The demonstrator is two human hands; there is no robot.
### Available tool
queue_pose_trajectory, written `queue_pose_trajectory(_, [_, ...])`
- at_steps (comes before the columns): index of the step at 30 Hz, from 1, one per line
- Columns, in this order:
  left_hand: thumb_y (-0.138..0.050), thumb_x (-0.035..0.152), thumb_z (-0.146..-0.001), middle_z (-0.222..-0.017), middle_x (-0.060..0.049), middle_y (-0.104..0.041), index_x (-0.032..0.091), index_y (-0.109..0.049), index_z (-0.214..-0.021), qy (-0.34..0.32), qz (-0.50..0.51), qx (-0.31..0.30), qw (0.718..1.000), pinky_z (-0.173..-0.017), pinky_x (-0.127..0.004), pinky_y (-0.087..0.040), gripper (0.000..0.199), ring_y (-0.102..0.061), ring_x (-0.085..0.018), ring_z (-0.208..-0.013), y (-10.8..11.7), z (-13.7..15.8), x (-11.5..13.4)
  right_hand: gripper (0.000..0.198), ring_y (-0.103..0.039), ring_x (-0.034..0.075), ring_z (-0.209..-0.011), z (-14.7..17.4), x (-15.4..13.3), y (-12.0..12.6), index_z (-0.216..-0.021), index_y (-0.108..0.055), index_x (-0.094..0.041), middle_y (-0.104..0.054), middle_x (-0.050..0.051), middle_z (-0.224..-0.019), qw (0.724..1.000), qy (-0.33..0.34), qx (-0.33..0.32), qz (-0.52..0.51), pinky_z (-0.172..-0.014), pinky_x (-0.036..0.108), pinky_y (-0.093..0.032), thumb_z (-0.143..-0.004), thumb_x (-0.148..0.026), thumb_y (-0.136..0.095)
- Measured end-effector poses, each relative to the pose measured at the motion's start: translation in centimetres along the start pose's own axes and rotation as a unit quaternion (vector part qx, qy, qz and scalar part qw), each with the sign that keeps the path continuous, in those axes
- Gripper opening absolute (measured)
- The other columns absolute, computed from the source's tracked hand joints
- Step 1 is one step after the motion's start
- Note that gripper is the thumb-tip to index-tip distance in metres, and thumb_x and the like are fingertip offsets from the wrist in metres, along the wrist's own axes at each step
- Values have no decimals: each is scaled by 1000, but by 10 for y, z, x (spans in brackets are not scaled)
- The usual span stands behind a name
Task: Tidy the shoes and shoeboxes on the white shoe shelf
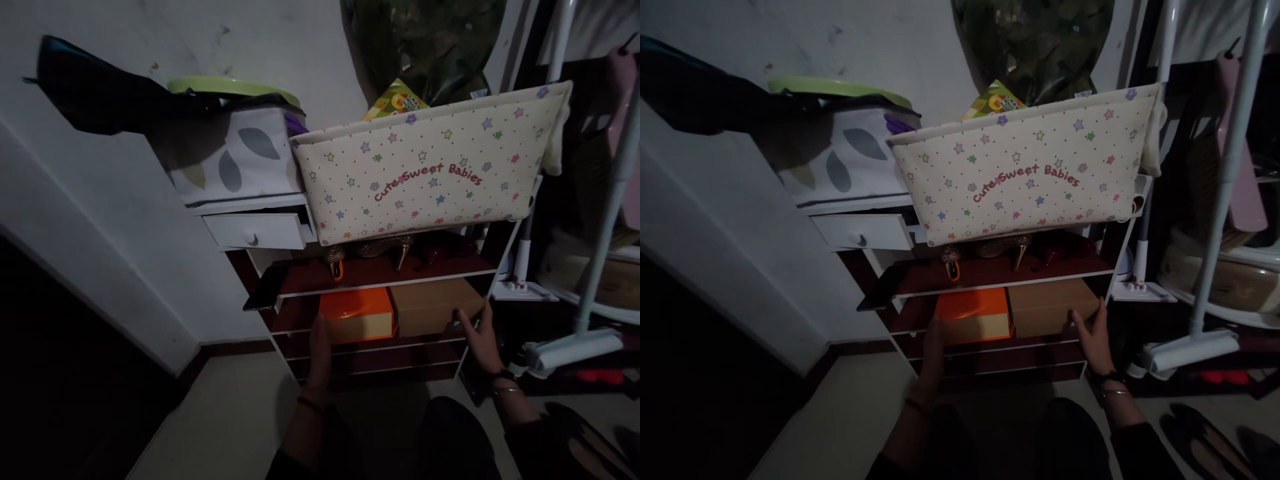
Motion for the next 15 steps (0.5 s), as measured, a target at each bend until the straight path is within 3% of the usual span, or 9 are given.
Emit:
queue_pose_trajectory(4, [-47, 38, -109, -141, -15, -64, 9, -63, -139, 11, -8, -7, 1000, -114, -35, -45, 45, -62, -24, -128, 1, 1, -1, 130, -36, 28, -155, -3, 2, 2, -170, -16, -18, -25, 13, -166, 1000, -2, -16, 7, -137, 51, -28, -71, -90, -60])
queue_pose_trajectory(6, [-50, 51, -106, -142, -16, -62, 12, -63, -140, -14, -30, -20, 999, -113, -40, -46, 53, -60, -27, -129, 4, 0, -4, 128, -34, 30, -156, -5, 2, 11, -169, -21, -14, -27, 14, -165, 999, 11, 12, 33, -137, 53, -27, -73, -90, -58])
queue_pose_trajectory(8, [-53, 60, -101, -143, -17, -60, 13, -62, -138, -81, -71, 7, 994, -115, -47, -43, 60, -56, -30, -132, 13, 1, 5, 118, -37, 30, -153, -7, -11, 27, -166, -30, -11, -35, 15, -160, 994, 57, 72, 62, -135, 53, -30, -78, -85, -57])
queue_pose_trajectory(11, [-60, 59, -95, -138, -17, -58, 15, -63, -132, -242, -138, 89, 956, -117, -49, -40, 58, -54, -30, -131, 25, 13, 45, 94, -49, 25, -142, -9, -59, 40, -155, -46, -9, -49, 17, -148, 975, 153, 135, 85, -127, 48, -40, -86, -72, -57])
queue_pose_trajectory(13, [-62, 55, -97, -133, -16, -57, 16, -63, -131, -316, -140, 92, 934, -114, -46, -43, 52, -56, -27, -125, 19, 17, 77, 83, -56, 21, -133, -20, -99, 31, -152, -48, -11, -52, 16, -144, 976, 185, 104, 51, -121, 41, -47, -90, -65, -57])
queue_pose_trajectory(15, [-64, 51, -96, -132, -15, -57, 16, -61, -133, -332, -110, 52, 936, -110, -42, -46, 51, -58, -24, -121, 4, 9, 103, 83, -60, 16, -125, -37, -138, 8, -154, -46, -15, -56, 13, -139, 980, 193, 39, 8, -118, 38, -49, -88, -64, -59])
Point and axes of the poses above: each hand's wrist, its own z-axis away from the middle knuckle, its own y-axis out of the back of the hand, x = y × z, the point moved 9 cm from there along -z, towards the middle knuckle
